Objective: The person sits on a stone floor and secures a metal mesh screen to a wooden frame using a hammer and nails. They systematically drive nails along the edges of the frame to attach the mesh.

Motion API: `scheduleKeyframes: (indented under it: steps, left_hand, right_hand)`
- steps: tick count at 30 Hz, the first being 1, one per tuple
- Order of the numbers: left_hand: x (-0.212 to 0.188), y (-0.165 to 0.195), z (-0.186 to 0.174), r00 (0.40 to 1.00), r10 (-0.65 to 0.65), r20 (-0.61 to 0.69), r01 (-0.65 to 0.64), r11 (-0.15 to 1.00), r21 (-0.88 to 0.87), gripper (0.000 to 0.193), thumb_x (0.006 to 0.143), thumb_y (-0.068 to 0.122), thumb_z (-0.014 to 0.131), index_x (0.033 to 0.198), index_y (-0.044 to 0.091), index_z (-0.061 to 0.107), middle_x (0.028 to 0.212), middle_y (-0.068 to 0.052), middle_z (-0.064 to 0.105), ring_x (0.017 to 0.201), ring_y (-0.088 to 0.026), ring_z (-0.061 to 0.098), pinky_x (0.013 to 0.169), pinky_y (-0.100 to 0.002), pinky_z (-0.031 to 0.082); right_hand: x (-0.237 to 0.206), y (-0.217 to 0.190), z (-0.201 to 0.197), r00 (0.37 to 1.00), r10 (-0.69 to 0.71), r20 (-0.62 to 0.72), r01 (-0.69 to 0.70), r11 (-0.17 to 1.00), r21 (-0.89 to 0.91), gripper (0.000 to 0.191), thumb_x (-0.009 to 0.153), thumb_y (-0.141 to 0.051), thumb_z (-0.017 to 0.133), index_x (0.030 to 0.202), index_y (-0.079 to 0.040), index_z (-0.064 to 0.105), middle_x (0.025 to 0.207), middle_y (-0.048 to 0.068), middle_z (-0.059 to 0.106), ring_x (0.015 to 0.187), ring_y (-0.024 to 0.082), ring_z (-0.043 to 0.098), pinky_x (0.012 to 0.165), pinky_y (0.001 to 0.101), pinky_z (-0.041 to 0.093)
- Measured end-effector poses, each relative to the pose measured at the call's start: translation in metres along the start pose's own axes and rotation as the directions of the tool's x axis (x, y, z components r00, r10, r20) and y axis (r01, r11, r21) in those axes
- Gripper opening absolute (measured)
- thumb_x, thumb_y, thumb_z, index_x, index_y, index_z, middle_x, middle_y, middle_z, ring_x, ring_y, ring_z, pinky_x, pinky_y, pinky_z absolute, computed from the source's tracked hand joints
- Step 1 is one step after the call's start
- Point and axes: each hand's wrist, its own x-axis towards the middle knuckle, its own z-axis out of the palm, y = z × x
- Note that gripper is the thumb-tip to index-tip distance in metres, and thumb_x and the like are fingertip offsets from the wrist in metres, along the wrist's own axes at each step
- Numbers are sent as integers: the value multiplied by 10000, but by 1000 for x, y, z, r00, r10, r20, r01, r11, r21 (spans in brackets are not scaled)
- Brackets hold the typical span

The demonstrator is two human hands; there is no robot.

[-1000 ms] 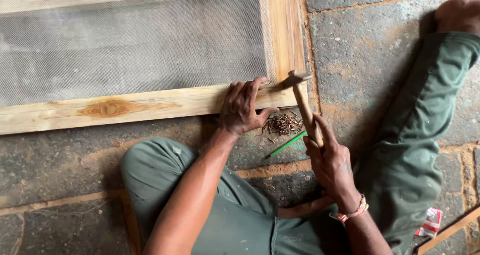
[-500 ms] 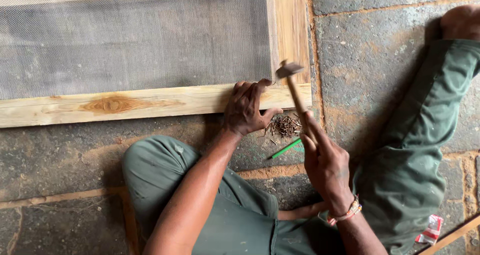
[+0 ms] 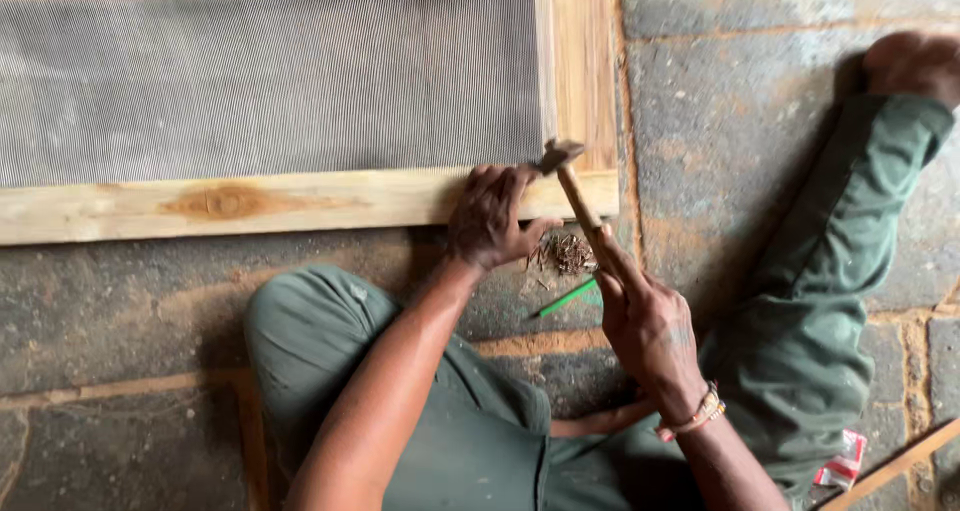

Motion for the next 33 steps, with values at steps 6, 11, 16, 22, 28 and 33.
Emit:
scheduleKeyframes:
  steps: [6, 11, 16, 22, 28, 33]
  left_hand:
    - [4, 6, -5, 989, -130, 76, 131, 991, -18, 759, 719, 500, 888, 1244, 73, 543, 1005, -132, 615, 935, -279, 566, 866, -445, 444]
    - [3, 6, -3, 997, -53, 53, 53, 999, 10, 769, 792, 506, 878, 1286, 36, 524, 1011, -134, 602, 941, -283, 559, 912, -458, 441]
    - [0, 3, 3, 992, -105, 67, 100, 993, 70, 858, 740, 549, 874, 1287, 16, 483, 1015, -162, 603, 943, -285, 555, 899, -456, 442]
    - [0, -1, 6, 991, -81, 104, 81, 997, 5, 783, 789, 540, 867, 1292, 77, 486, 998, -109, 617, 908, -260, 554, 899, -425, 450]
    - [-2, 0, 7, 991, 36, -127, -30, 999, 42, 788, 767, 518, 849, 1291, 75, 461, 1031, -117, 622, 959, -267, 586, 947, -432, 458]
    - [-1, -1, 7, 1000, -17, -13, 17, 1000, -15, 748, 812, 514, 870, 1261, 52, 491, 985, -119, 630, 882, -268, 581, 871, -420, 458]
  right_hand:
    - [-4, -2, 1, 980, -94, -173, 117, 985, 127, 463, 1050, -154, 638, 1504, -139, 547, 1053, 253, 713, 872, 365, 748, 720, 417, 586]
    - [-4, 0, -1, 952, -193, -236, 220, 971, 95, 463, 1019, -122, 640, 1474, -128, 557, 1064, 212, 746, 841, 374, 740, 685, 427, 587]
    - [-6, 1, -4, 995, -81, -59, 81, 997, 7, 506, 984, -156, 672, 1479, -204, 576, 893, 200, 723, 744, 368, 716, 635, 456, 563]
    - [-8, 2, -7, 974, -190, -125, 176, 978, -113, 545, 998, -148, 658, 1523, -185, 515, 839, 159, 675, 643, 327, 656, 546, 444, 527]
    - [-6, 8, 0, 969, -222, -104, 194, 954, -230, 594, 977, -110, 661, 1544, -191, 503, 742, 128, 640, 550, 300, 617, 495, 446, 498]
    - [-6, 12, 5, 979, -179, -99, 168, 980, -109, 562, 980, -131, 675, 1520, -195, 530, 864, 164, 698, 664, 342, 675, 566, 449, 536]
